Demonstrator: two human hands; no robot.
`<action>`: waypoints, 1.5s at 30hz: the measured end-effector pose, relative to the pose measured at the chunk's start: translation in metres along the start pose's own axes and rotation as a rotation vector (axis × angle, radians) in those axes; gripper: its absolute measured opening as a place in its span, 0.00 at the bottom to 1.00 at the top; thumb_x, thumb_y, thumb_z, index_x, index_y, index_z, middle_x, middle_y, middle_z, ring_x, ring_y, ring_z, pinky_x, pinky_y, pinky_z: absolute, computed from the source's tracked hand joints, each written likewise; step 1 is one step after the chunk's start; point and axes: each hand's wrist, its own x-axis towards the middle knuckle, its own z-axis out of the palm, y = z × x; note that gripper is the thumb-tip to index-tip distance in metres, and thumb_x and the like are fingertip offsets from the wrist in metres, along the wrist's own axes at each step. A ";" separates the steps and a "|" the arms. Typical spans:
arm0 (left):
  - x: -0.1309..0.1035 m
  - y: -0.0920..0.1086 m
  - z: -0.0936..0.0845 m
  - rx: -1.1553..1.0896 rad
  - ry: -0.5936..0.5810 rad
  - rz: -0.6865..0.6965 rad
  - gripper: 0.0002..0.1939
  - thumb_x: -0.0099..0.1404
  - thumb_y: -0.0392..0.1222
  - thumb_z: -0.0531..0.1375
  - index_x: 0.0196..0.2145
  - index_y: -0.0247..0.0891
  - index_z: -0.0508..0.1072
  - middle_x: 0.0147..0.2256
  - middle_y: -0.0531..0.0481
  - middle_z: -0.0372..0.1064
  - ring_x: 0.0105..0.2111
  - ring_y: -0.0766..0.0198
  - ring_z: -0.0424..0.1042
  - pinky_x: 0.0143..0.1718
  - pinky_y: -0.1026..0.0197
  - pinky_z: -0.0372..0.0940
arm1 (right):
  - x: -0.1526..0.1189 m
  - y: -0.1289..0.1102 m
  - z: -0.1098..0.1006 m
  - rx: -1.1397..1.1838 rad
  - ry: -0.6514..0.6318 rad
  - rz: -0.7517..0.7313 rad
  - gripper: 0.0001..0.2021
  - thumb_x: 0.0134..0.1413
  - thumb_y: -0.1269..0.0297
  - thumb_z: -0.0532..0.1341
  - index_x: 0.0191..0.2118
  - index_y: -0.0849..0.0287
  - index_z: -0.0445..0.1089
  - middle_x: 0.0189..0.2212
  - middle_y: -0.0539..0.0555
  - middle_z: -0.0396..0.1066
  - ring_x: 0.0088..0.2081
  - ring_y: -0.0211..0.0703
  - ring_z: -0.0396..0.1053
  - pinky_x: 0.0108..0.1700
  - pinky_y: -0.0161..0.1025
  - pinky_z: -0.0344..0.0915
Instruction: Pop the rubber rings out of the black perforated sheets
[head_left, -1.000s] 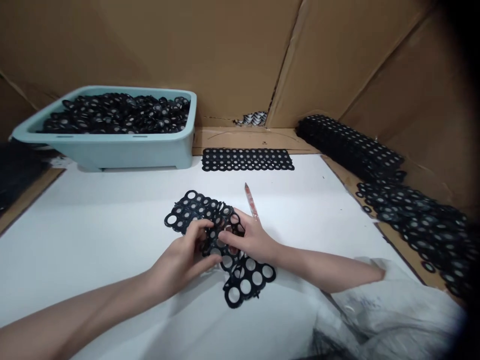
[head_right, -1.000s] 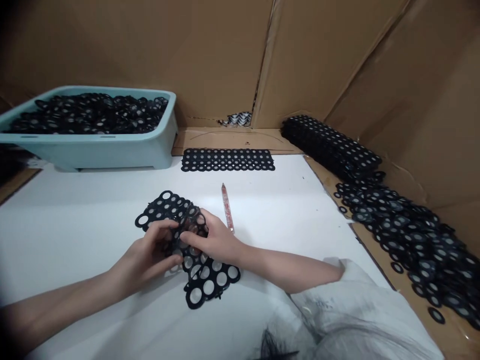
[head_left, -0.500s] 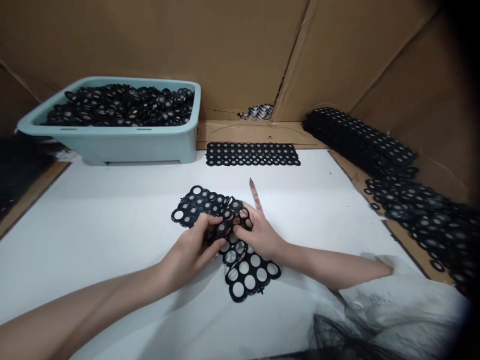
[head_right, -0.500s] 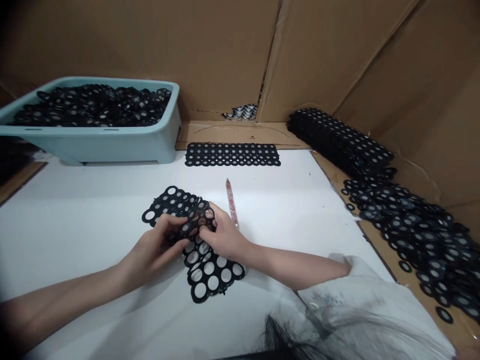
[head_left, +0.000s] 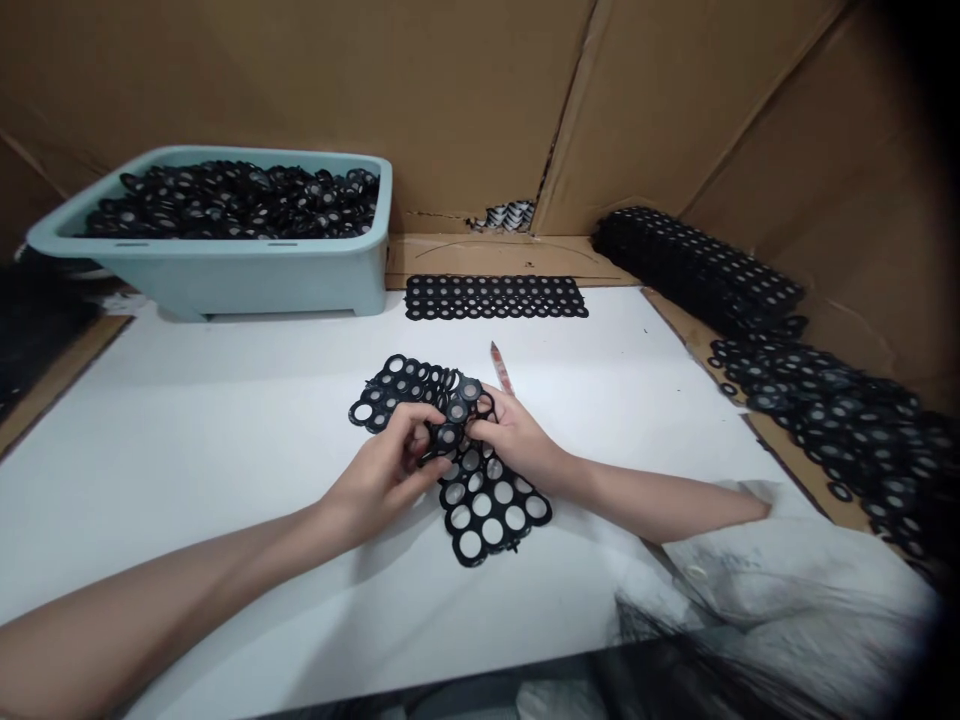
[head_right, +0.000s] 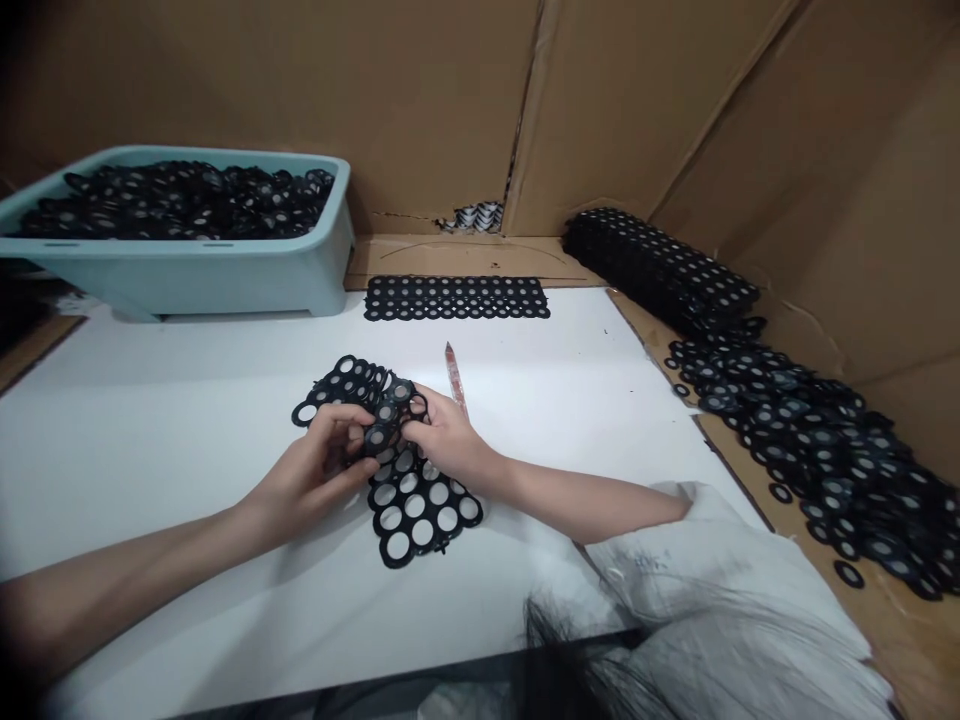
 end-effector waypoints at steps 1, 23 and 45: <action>0.001 0.001 0.000 -0.005 0.001 -0.010 0.14 0.61 0.43 0.51 0.44 0.44 0.54 0.25 0.57 0.50 0.25 0.69 0.56 0.25 0.66 0.54 | 0.001 0.001 -0.001 0.001 -0.003 0.003 0.11 0.42 0.77 0.52 0.34 0.58 0.62 0.28 0.46 0.65 0.31 0.35 0.63 0.37 0.35 0.61; -0.010 0.014 0.006 0.271 0.303 0.018 0.14 0.60 0.44 0.52 0.45 0.41 0.63 0.25 0.54 0.56 0.25 0.67 0.58 0.27 0.64 0.54 | 0.001 0.011 0.000 -0.024 -0.003 -0.075 0.16 0.41 0.66 0.62 0.39 0.57 0.60 0.37 0.50 0.66 0.39 0.36 0.66 0.50 0.42 0.58; -0.017 0.014 0.013 0.306 0.242 -0.018 0.10 0.62 0.48 0.48 0.37 0.41 0.60 0.33 0.49 0.69 0.30 0.58 0.69 0.27 0.60 0.60 | -0.006 0.001 0.007 -0.203 -0.027 -0.140 0.11 0.43 0.67 0.61 0.36 0.58 0.62 0.32 0.48 0.68 0.38 0.38 0.67 0.51 0.44 0.56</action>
